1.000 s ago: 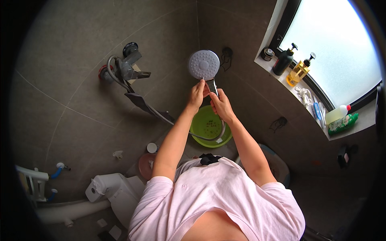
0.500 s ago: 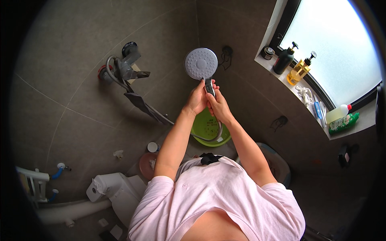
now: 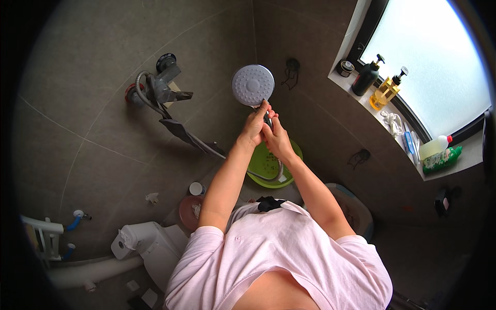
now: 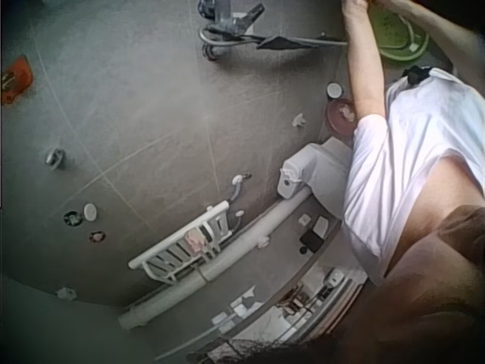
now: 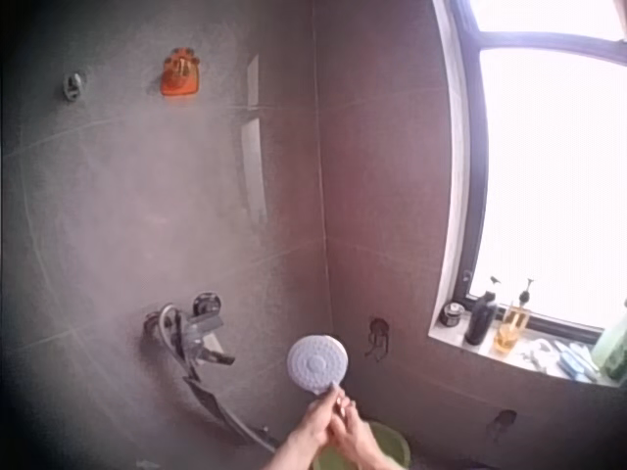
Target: The person wipes a bathroom fixture and a window ledge with a cloth, and then cleans a shower head by hand while it is positioned over a bucket.
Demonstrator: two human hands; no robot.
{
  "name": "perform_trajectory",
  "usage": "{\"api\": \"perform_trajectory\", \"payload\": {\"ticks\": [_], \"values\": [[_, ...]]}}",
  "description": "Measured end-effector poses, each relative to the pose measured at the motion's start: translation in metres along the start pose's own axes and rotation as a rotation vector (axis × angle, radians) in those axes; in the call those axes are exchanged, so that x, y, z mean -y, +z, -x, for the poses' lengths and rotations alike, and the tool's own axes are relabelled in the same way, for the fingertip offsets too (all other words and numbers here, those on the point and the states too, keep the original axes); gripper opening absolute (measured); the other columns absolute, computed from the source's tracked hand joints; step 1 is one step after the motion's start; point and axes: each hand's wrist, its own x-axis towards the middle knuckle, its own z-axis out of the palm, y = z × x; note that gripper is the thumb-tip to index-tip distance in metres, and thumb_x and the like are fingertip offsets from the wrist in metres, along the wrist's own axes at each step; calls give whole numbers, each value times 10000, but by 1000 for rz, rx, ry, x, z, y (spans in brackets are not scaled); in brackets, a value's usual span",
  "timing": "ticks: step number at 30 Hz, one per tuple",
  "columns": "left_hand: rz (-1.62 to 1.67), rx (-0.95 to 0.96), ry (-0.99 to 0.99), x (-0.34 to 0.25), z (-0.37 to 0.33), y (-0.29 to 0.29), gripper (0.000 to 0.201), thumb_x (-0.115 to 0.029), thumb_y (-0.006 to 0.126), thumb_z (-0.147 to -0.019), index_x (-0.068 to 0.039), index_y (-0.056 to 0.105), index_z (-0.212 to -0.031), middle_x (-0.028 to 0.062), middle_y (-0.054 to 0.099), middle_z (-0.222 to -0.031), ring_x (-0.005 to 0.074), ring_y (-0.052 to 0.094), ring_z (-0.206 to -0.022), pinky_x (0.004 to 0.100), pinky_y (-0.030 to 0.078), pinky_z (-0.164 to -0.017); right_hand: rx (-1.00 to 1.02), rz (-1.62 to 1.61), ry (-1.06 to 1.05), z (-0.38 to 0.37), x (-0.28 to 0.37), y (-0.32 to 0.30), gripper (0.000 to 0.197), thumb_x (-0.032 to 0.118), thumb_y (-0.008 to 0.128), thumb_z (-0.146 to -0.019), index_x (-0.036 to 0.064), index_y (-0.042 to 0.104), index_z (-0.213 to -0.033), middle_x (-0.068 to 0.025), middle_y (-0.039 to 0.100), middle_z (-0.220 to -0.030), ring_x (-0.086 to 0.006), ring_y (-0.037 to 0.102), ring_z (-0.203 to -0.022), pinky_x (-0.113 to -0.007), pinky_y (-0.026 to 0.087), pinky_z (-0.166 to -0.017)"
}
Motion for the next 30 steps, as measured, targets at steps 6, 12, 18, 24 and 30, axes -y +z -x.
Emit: {"api": "perform_trajectory", "payload": {"ticks": [6, 12, 18, 24, 30], "values": [[-13, -41, -15, 1, -3, -2, 326, -435, 586, -851, -127, 478, -839, -9, 443, -710, 148, 492, -812, 315, 455, -801, 25, 30, 33, 1, 5, 1, 348, 284, 482, -909, 19, 404, -1121, -143, 581, -649, -224, 561, -505, -338, 424, -466], [-55, -150, -8, -8, 4, 14, 335, -411, 613, -843, -94, 514, -885, 11, 501, -732, 145, 532, -799, 294, 466, -769, -24, 38, 12, 0, 4, 2, 344, 294, 485, -909, 24, 408, -1107, -165, 596, -674, -245, 580, -521, -350, 437, -476], [-368, -356, 233, 0, -1, 22, 374, -346, 702, -787, -18, 559, -898, 64, 568, -734, 145, 580, -657, 277, 504, -613, -49, 92, 4, -4, -13, 6, 292, 271, 483, -903, 31, 408, -1052, -235, 612, -777, -394, 609, -698, -439, 452, -604], [-457, -433, 364, 0, -3, 23, 310, -283, 669, -820, 10, 572, -848, 91, 585, -720, 159, 585, -582, 275, 512, -538, -87, 92, -81, 1, -9, 13, 270, 250, 480, -900, 38, 398, -1046, -274, 595, -861, -444, 581, -805, -461, 437, -682], [-661, -448, 389, 11, -8, 8, 314, -279, 591, -869, 35, 580, -858, 123, 623, -687, 175, 601, -559, 293, 504, -520, -58, 74, 20, 3, -6, 11, 273, 240, 481, -898, 35, 397, -1058, -281, 593, -861, -453, 576, -819, -465, 435, -689]]}}
